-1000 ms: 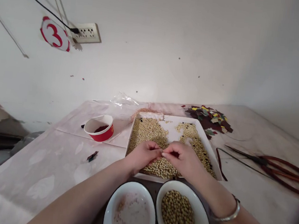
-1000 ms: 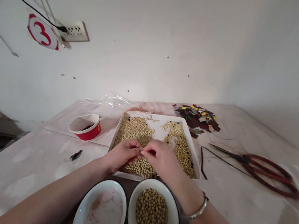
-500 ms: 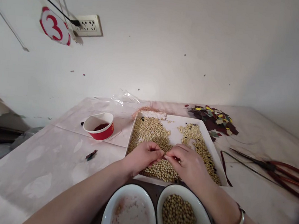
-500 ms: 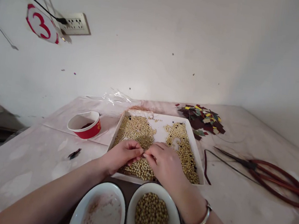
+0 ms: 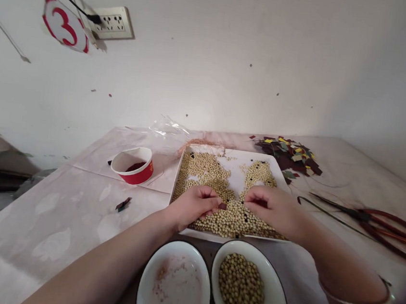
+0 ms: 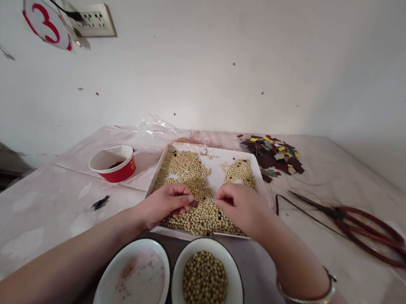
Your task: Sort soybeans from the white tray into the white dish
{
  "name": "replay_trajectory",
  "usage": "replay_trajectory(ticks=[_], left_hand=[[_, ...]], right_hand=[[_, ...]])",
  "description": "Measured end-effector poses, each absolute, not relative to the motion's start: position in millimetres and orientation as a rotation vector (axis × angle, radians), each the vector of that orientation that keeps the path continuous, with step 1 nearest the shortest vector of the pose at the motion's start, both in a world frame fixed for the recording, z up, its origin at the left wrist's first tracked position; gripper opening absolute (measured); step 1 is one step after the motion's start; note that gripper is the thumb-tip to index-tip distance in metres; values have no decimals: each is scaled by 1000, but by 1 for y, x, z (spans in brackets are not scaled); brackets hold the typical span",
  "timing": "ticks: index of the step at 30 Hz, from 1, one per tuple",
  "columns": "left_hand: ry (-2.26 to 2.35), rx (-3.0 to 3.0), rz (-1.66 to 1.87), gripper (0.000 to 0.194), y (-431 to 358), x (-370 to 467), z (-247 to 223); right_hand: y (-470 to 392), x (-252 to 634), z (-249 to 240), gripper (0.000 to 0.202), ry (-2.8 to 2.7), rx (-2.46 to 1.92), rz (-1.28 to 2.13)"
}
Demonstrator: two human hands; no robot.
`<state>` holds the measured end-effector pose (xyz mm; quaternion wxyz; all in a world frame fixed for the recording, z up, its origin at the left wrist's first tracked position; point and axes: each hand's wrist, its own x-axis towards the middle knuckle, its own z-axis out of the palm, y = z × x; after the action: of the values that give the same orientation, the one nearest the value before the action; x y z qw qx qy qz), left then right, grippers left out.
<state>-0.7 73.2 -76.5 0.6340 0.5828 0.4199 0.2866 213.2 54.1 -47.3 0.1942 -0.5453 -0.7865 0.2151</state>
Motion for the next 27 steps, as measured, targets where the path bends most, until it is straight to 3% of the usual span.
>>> replay_trajectory(ticks=[2, 6, 16, 27], left_hand=[[965, 1340, 645, 32, 74, -1, -78], [977, 1357, 630, 35, 74, -1, -77], [950, 1354, 635, 32, 72, -1, -77], [953, 1385, 632, 32, 73, 0, -78]], right_hand=[[66, 222, -62, 7, -2250, -1710, 460], [69, 224, -79, 4, -2369, -1704, 500], [64, 211, -62, 18, -2420, -1632, 513], [64, 214, -73, 9, -2432, -1642, 516]])
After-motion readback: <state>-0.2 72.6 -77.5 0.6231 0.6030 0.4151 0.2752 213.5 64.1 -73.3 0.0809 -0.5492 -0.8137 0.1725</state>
